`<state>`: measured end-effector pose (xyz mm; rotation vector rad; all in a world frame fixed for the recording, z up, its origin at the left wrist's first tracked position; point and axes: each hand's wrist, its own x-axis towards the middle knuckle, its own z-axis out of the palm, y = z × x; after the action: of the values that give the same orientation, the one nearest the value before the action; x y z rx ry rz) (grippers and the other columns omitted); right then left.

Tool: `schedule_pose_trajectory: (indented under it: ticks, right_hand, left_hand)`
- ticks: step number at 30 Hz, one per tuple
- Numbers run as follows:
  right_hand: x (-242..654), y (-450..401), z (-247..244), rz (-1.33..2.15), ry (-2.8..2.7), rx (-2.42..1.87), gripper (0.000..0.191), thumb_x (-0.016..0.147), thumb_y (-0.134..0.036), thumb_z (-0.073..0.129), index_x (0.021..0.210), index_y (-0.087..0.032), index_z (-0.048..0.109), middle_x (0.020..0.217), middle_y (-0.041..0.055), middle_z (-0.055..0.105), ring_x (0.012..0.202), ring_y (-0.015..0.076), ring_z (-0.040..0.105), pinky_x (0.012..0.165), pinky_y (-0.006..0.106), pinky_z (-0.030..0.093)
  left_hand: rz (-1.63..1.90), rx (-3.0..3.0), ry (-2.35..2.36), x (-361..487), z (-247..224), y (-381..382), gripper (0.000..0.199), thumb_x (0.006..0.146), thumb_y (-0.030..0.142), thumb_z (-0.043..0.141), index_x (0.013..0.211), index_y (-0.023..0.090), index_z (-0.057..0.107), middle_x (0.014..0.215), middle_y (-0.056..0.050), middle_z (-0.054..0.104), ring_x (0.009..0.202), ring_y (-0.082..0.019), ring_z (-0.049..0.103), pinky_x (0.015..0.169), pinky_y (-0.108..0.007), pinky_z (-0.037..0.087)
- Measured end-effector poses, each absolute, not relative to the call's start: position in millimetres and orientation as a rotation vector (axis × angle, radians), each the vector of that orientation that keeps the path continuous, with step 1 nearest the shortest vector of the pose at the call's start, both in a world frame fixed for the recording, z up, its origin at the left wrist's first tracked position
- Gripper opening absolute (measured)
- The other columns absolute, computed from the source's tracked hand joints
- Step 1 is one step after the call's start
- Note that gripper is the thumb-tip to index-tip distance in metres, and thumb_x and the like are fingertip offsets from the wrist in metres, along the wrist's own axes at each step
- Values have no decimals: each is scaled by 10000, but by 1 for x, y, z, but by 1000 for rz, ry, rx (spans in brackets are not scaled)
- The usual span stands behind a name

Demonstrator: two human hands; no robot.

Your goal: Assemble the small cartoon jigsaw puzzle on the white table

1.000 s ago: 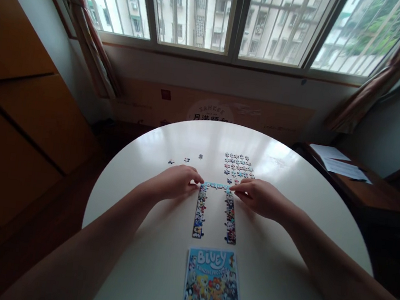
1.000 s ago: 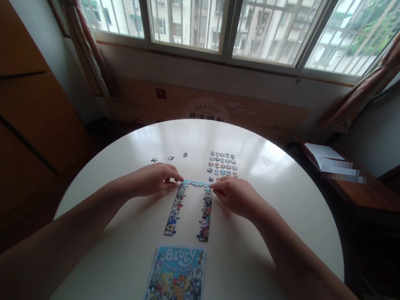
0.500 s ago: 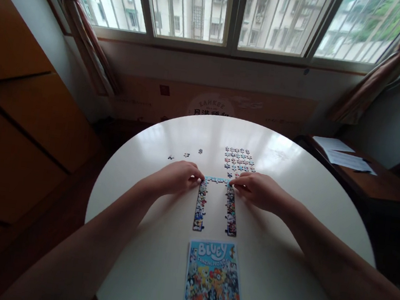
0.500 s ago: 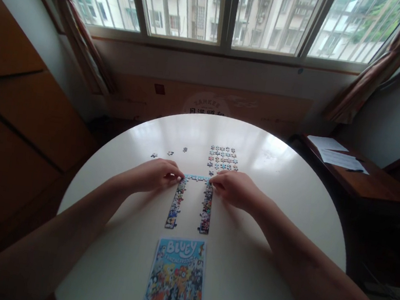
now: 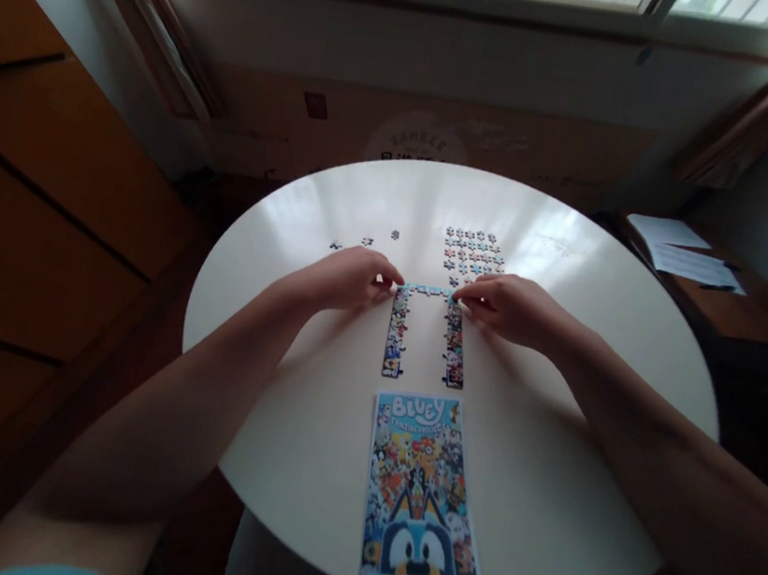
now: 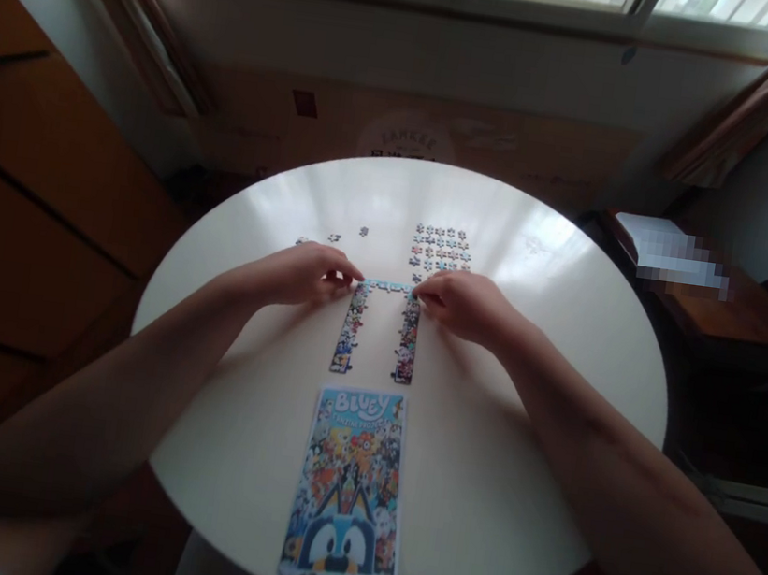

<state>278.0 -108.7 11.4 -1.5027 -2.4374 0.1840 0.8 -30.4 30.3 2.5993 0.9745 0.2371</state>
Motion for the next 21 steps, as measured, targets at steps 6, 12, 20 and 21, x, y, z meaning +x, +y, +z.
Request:
schedule_pose_trajectory:
  ticks: [6, 12, 20, 21]
  right_hand:
    - [281, -108, 10, 99, -2319, -1448, 286, 939, -260, 519, 1038, -230, 786, 1001, 40, 749, 873, 193, 676, 719, 323, 481]
    - [279, -107, 8, 32, -2110, -1355, 267, 913, -257, 524, 947, -191, 780, 897, 40, 739, 695, 145, 617, 680, 294, 471]
    - [282, -94, -6, -59, -1896, -1324, 264, 899, -230, 508, 908, -174, 765, 841, 46, 712, 620, 130, 561, 633, 274, 462]
    - [283, -93, -8, -76, -1869, -1312, 265, 902, -233, 506, 908, -173, 764, 838, 48, 712, 621, 132, 561, 625, 272, 459]
  left_hand:
    - [431, 2558, 1029, 2, 25, -25, 268, 792, 189, 581, 956, 225, 791, 873, -51, 750, 762, -162, 633, 722, -290, 462]
    - [787, 2417, 1162, 2, 30, -25, 235, 914, 304, 534, 923, 163, 721, 726, -45, 677, 676, -148, 597, 656, -287, 443]
    - [1233, 2207, 1280, -10, 30, -8, 423, 1021, 434, 386, 757, 185, 603, 633, -22, 596, 609, -130, 549, 589, -259, 403]
    - [1294, 2173, 1306, -14, 31, -6, 441, 1026, 457, 364, 757, 192, 592, 630, -19, 591, 603, -131, 547, 586, -257, 405]
